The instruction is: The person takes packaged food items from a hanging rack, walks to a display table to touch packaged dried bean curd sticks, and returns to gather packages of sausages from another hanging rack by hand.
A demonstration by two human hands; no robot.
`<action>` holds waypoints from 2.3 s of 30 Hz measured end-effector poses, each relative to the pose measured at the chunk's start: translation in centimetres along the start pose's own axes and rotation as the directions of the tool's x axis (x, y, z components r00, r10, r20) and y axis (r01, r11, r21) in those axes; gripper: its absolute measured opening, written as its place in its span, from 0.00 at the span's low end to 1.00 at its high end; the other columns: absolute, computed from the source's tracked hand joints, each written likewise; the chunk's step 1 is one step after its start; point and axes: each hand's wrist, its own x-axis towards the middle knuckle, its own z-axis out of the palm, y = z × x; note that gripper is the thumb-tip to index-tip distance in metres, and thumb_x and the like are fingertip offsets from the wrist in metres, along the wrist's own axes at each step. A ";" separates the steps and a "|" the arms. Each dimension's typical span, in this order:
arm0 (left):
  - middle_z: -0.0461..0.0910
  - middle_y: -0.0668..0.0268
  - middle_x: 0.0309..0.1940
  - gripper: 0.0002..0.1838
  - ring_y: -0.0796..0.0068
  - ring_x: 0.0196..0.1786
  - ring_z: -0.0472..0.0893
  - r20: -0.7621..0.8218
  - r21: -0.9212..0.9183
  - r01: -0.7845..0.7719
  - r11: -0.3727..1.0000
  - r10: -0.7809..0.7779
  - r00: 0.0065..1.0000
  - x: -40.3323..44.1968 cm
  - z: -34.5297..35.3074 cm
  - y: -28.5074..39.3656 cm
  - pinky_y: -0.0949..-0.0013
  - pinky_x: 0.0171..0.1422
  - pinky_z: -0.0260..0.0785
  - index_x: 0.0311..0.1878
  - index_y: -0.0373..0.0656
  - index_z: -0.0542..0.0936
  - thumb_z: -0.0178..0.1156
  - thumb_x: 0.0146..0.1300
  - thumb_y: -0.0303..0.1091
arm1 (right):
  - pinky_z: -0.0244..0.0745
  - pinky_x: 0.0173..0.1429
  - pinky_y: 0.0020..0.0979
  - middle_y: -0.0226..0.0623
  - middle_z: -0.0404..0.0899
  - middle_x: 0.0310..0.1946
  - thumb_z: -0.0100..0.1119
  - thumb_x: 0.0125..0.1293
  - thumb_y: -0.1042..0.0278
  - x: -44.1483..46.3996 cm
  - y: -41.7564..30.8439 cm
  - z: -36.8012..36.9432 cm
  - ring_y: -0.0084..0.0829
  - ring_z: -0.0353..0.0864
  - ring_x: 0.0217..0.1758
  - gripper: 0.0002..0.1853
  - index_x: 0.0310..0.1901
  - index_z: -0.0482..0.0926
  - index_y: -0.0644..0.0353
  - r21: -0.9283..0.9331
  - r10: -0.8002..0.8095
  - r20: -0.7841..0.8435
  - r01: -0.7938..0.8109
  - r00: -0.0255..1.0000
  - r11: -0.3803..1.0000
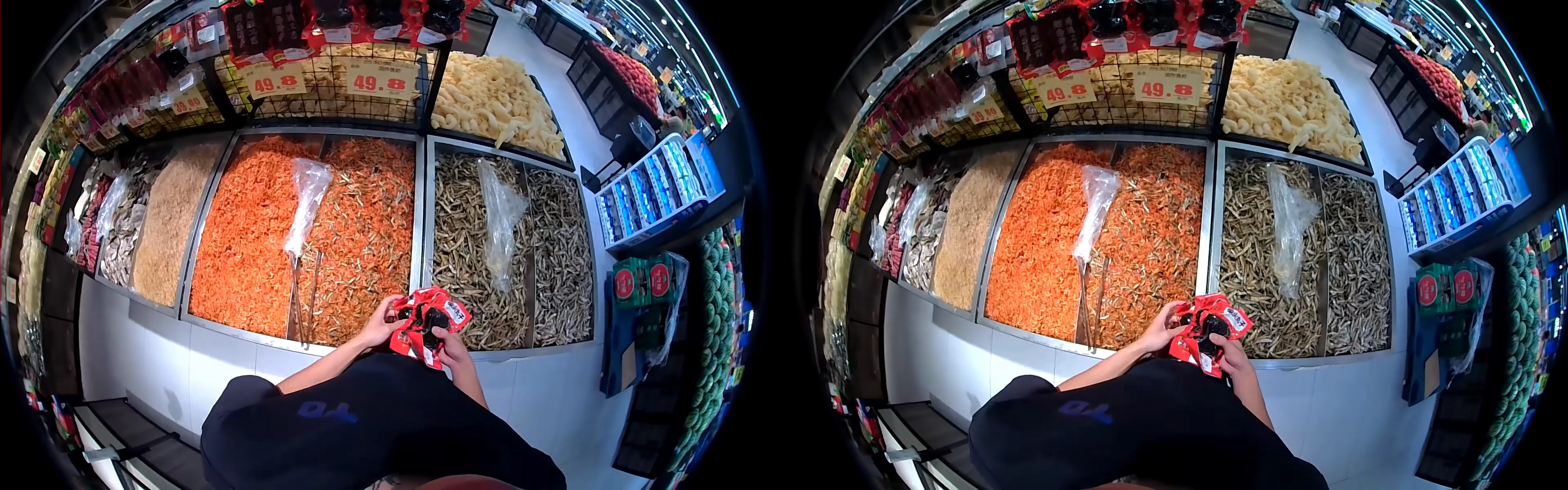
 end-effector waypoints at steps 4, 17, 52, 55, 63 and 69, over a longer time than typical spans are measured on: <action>0.79 0.60 0.45 0.36 0.75 0.49 0.77 -0.076 0.009 0.120 0.993 -0.119 0.990 0.3 -0.8 1.6 0.70 0.53 0.71 0.69 0.48 0.55 0.62 0.61 0.22 | 0.74 0.63 0.40 0.48 0.75 0.56 0.60 0.59 0.69 -0.8 0.1 -0.1 0.42 0.79 0.55 0.29 0.62 0.65 0.67 0.114 -0.149 -0.056 0.154 0.987 0.981; 0.77 0.56 0.45 0.32 0.73 0.41 0.81 -0.170 -0.172 -0.428 0.887 0.401 0.900 13.3 -7.2 25.0 0.69 0.41 0.78 0.70 0.57 0.49 0.47 0.68 0.24 | 0.76 0.60 0.39 0.42 0.79 0.50 0.63 0.57 0.67 -3.9 -1.2 -2.2 0.38 0.81 0.52 0.26 0.57 0.70 0.65 0.245 -0.268 -0.090 0.282 0.959 0.927; 0.81 0.66 0.41 0.30 0.80 0.41 0.79 -0.030 0.547 -0.656 0.520 0.795 0.605 26.4 -7.7 49.7 0.76 0.44 0.73 0.65 0.42 0.71 0.67 0.58 0.29 | 0.74 0.62 0.40 0.44 0.78 0.52 0.59 0.60 0.68 -2.8 0.9 -2.5 0.39 0.80 0.54 0.25 0.58 0.68 0.67 0.173 -0.185 -0.161 0.212 0.970 0.962; 0.80 0.64 0.45 0.33 0.78 0.44 0.79 0.066 0.406 -0.750 0.523 0.801 0.595 32.1 -10.4 49.8 0.75 0.47 0.74 0.68 0.45 0.67 0.66 0.60 0.32 | 0.74 0.62 0.40 0.45 0.78 0.51 0.59 0.60 0.68 -3.1 0.5 -1.4 0.40 0.80 0.53 0.25 0.58 0.69 0.68 0.177 -0.195 -0.123 0.215 0.973 0.960; 0.68 0.45 0.60 0.37 0.43 0.57 0.75 -0.155 0.986 0.053 0.159 0.746 0.648 25.8 -5.7 48.5 0.53 0.59 0.70 0.73 0.60 0.56 0.59 0.63 0.50 | 0.75 0.61 0.41 0.46 0.79 0.50 0.58 0.60 0.67 -3.3 1.1 -2.5 0.41 0.80 0.52 0.25 0.57 0.69 0.69 0.193 -0.180 -0.146 0.207 0.973 0.959; 0.78 0.53 0.48 0.16 0.58 0.51 0.79 0.016 0.889 -0.337 0.310 0.714 0.700 15.7 -1.5 29.1 0.60 0.57 0.72 0.53 0.40 0.77 0.54 0.65 0.37 | 0.75 0.61 0.42 0.46 0.79 0.50 0.57 0.59 0.71 -3.2 1.5 -1.7 0.41 0.81 0.52 0.23 0.57 0.69 0.69 0.192 -0.232 -0.157 0.260 0.960 0.946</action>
